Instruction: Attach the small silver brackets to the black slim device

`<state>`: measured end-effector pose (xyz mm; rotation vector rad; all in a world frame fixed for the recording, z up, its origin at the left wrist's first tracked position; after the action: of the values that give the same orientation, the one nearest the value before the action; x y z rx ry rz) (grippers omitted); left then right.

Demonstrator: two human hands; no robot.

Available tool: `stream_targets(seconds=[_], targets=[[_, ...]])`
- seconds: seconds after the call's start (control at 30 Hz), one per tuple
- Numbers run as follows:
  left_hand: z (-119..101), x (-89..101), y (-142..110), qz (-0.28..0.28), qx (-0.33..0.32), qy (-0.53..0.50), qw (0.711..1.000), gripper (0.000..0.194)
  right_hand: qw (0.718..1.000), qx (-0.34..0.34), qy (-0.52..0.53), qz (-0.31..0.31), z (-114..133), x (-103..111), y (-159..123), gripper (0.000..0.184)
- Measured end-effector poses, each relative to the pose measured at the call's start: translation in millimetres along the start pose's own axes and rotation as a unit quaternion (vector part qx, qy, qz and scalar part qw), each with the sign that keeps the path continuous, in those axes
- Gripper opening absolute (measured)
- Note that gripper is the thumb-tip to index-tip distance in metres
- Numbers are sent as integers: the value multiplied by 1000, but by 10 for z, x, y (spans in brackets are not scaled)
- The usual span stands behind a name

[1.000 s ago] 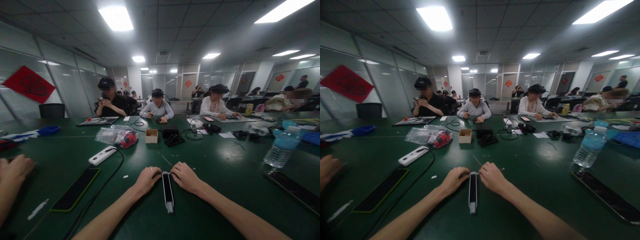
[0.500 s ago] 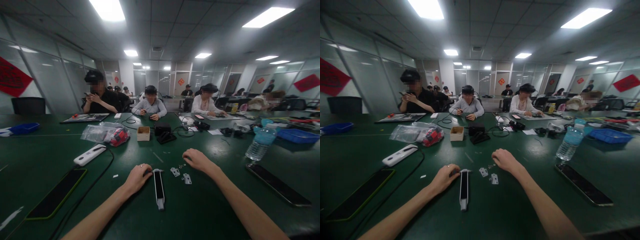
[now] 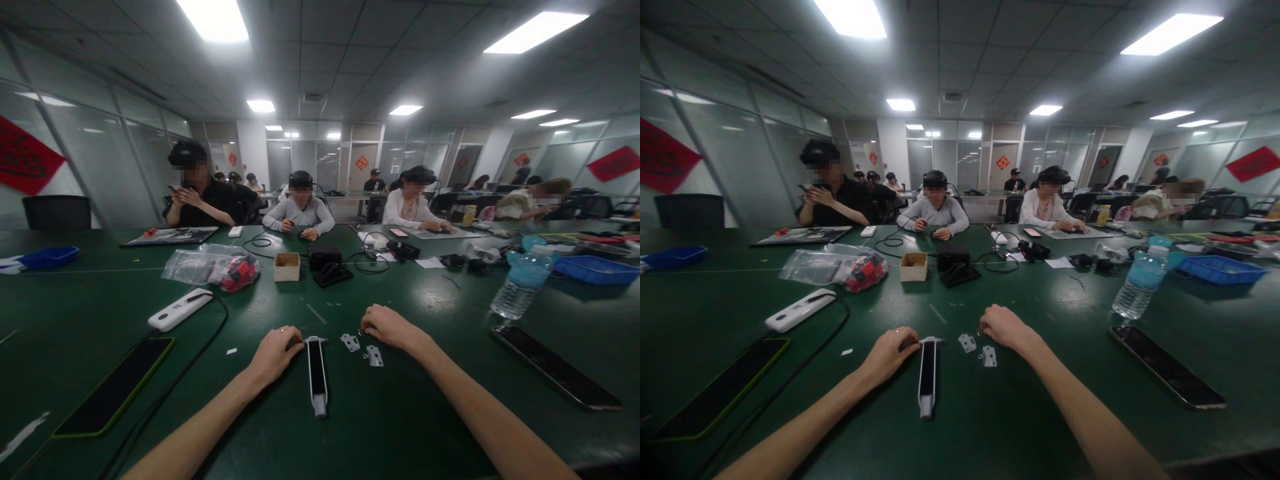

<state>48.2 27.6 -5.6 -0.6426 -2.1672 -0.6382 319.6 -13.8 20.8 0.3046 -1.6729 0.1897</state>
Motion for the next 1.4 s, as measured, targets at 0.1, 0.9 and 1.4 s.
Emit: stream_targets(seconds=[0.1, 0.9, 1.4], targets=[[-2, 0, -1, -4, -7, 0, 1000, 6, 1000, -22, 6, 1, 3, -24, 22, 16], [-25, 0, -7, 7, -2, -1, 1000, 11, 981, 8, 146, -125, 393, 14, 78, 19], [-3, -29, 0, 4, -4, 6, 1000, 10, 980, 55, 172, -90, 780, -27, 110, 17]])
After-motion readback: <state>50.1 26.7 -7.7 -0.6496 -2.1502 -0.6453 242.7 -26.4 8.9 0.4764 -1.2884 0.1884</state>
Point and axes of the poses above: each hand's wrist, its own y-axis towards the middle knuckle, its own x-axis out of the back of the hand, z = x × y, the point moved 3 cm from there along y, towards the middle knuckle, and after that the axes turned 10 degrees about -y, right-handed, at the moved point
